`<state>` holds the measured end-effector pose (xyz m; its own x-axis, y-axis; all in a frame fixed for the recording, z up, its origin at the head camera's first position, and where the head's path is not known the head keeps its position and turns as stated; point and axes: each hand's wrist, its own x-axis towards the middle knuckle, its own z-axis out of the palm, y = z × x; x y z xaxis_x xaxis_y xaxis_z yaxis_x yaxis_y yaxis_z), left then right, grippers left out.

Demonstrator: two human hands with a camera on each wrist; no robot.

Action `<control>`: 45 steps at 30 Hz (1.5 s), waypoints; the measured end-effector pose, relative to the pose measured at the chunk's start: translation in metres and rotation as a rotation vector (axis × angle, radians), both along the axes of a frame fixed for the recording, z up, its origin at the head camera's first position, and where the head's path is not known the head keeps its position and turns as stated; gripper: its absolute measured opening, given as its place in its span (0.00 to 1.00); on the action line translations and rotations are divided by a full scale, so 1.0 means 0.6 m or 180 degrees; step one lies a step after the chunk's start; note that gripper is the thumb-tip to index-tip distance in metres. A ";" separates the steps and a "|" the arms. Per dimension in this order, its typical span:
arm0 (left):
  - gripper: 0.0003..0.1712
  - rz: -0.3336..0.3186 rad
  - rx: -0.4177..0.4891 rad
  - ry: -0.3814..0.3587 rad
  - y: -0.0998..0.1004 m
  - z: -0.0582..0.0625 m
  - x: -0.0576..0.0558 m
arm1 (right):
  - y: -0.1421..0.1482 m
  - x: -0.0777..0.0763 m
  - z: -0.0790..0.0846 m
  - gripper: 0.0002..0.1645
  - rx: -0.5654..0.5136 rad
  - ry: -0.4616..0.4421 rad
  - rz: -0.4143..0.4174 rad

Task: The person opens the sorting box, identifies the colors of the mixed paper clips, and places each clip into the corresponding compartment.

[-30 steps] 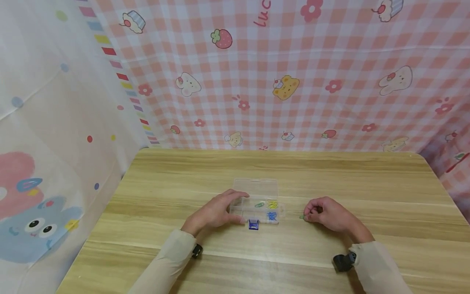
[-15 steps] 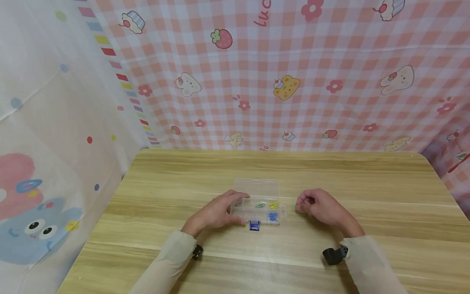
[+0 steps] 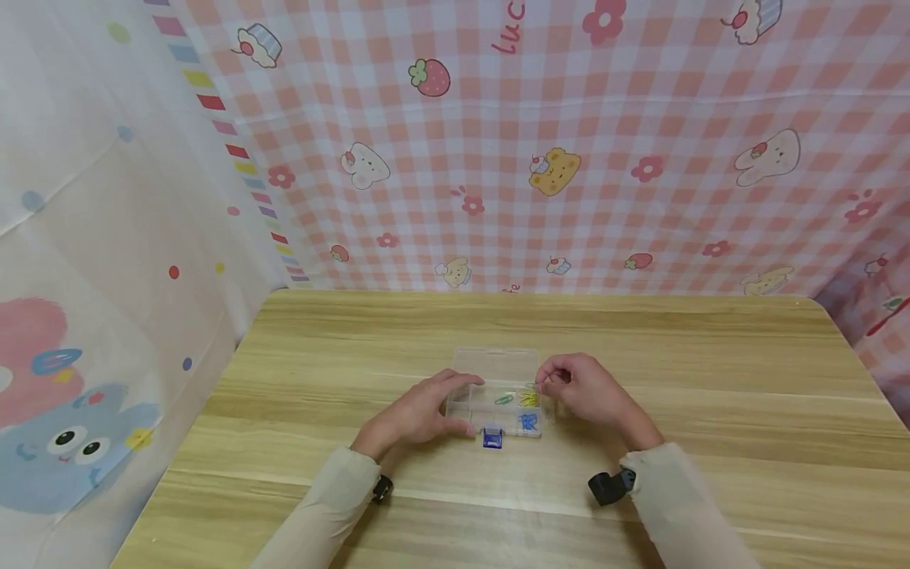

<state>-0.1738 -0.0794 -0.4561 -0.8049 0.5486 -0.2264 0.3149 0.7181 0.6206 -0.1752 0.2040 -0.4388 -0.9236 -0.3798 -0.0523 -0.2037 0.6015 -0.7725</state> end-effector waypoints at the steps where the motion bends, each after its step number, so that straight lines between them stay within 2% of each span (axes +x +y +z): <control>1: 0.39 -0.0004 -0.0003 0.0008 0.000 0.000 0.000 | -0.004 -0.001 0.001 0.05 -0.0014 0.0004 0.0008; 11: 0.41 -0.0033 -0.0010 0.0069 0.002 0.000 0.000 | -0.030 -0.009 0.001 0.05 -0.0075 0.0028 0.0060; 24: 0.41 -0.0051 -0.0029 0.0077 -0.001 0.000 -0.006 | -0.054 -0.022 -0.002 0.06 -0.0038 -0.0159 0.0107; 39: 0.41 -0.0044 0.0005 0.0073 0.002 -0.002 -0.008 | -0.054 -0.025 -0.011 0.07 -0.0112 -0.0242 0.0191; 45: 0.41 -0.0025 0.0023 0.0080 0.003 -0.004 -0.009 | -0.042 -0.023 -0.003 0.07 -0.0018 -0.0217 0.0114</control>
<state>-0.1791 -0.0776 -0.4584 -0.8059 0.5565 -0.2022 0.3360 0.7111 0.6177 -0.1887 0.1790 -0.4405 -0.9038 -0.4129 -0.1123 -0.1717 0.5904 -0.7886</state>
